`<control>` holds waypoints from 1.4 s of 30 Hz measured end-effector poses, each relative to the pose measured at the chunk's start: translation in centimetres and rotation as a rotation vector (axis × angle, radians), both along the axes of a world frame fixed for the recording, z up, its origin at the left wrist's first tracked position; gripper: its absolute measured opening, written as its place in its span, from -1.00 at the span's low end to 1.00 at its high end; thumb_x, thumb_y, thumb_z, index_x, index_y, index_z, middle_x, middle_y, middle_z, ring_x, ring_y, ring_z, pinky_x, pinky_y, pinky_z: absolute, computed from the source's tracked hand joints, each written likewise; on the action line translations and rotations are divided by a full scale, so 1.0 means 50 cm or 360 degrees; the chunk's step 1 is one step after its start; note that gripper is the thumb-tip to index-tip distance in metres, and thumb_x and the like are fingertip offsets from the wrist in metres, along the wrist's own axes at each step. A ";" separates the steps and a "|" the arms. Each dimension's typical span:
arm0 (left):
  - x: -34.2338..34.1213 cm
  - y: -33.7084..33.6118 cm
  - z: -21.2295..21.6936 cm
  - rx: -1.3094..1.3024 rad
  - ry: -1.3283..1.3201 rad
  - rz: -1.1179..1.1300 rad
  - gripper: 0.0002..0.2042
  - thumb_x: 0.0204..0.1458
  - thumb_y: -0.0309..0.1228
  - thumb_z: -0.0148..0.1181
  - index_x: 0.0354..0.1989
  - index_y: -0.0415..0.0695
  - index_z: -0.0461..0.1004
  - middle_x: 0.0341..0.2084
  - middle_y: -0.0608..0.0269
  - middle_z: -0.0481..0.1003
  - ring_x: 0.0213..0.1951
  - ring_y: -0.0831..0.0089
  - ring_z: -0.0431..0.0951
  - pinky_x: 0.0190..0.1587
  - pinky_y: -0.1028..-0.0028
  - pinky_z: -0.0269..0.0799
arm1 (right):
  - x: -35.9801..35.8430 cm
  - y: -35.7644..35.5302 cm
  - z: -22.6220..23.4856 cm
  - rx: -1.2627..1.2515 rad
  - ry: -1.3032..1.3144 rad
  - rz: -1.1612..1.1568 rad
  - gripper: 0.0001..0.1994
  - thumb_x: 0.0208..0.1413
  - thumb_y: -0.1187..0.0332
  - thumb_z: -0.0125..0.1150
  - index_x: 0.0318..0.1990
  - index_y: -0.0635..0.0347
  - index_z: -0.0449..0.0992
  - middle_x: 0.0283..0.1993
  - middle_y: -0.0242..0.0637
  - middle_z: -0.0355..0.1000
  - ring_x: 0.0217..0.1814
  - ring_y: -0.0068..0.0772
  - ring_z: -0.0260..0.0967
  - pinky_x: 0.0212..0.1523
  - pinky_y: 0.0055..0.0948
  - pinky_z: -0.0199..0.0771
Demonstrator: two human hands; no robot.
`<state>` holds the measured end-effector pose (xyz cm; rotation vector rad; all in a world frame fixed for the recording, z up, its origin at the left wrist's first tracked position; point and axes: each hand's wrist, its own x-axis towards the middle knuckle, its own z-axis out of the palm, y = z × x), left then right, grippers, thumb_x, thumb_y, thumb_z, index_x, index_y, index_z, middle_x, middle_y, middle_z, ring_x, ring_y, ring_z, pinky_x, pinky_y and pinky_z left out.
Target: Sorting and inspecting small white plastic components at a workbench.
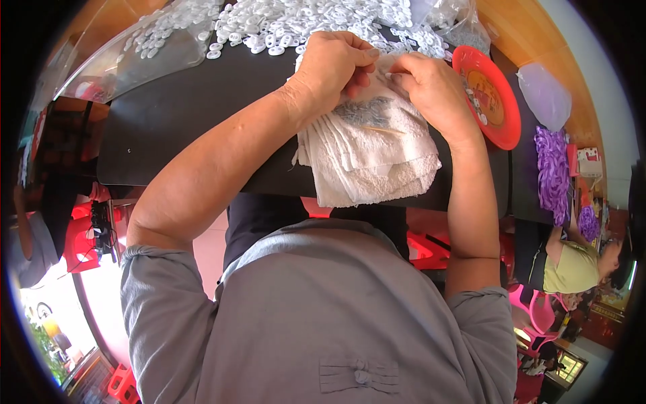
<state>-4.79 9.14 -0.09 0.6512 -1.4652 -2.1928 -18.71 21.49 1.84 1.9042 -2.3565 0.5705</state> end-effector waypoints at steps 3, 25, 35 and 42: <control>0.000 -0.001 0.003 -0.0019 -0.0012 -0.0006 -0.90 0.06 -0.50 0.18 -0.35 -0.30 0.46 -0.58 0.26 0.44 -0.65 0.57 0.38 -0.67 0.56 0.24 | 0.002 -0.004 -0.016 -0.0022 0.0144 -0.0030 -0.88 0.02 0.42 0.15 -0.30 0.24 0.52 -0.26 -0.15 0.51 -0.26 -0.02 0.47 -0.24 -0.17 0.43; 0.005 0.016 0.009 -0.0299 0.0051 0.0126 -0.88 0.04 -0.48 0.18 -0.40 -0.32 0.46 -0.63 0.27 0.44 -0.69 0.61 0.38 -0.73 0.57 0.23 | 0.020 -0.007 0.019 -0.0491 -0.1767 -0.0103 -0.86 0.12 0.40 0.20 -0.28 0.32 0.54 -0.47 -0.38 0.44 -0.52 -0.58 0.35 -0.51 -0.68 0.16; 0.008 0.019 0.014 -0.0354 0.0031 0.0129 -0.87 0.04 -0.49 0.19 -0.40 -0.32 0.46 -0.62 0.26 0.44 -0.65 0.62 0.41 -0.71 0.58 0.28 | 0.025 -0.007 0.016 -0.0523 -0.1740 -0.0117 -0.85 0.11 0.38 0.21 -0.30 0.30 0.55 -0.49 -0.39 0.43 -0.53 -0.59 0.33 -0.51 -0.68 0.14; 0.009 0.020 0.015 -0.0383 0.0040 0.0147 -0.88 0.02 -0.48 0.20 -0.39 -0.31 0.47 -0.63 0.27 0.44 -0.64 0.62 0.41 -0.67 0.58 0.31 | 0.026 -0.007 0.019 -0.0522 -0.1833 -0.0112 -0.85 0.12 0.38 0.20 -0.30 0.30 0.55 -0.49 -0.40 0.43 -0.52 -0.59 0.33 -0.50 -0.66 0.14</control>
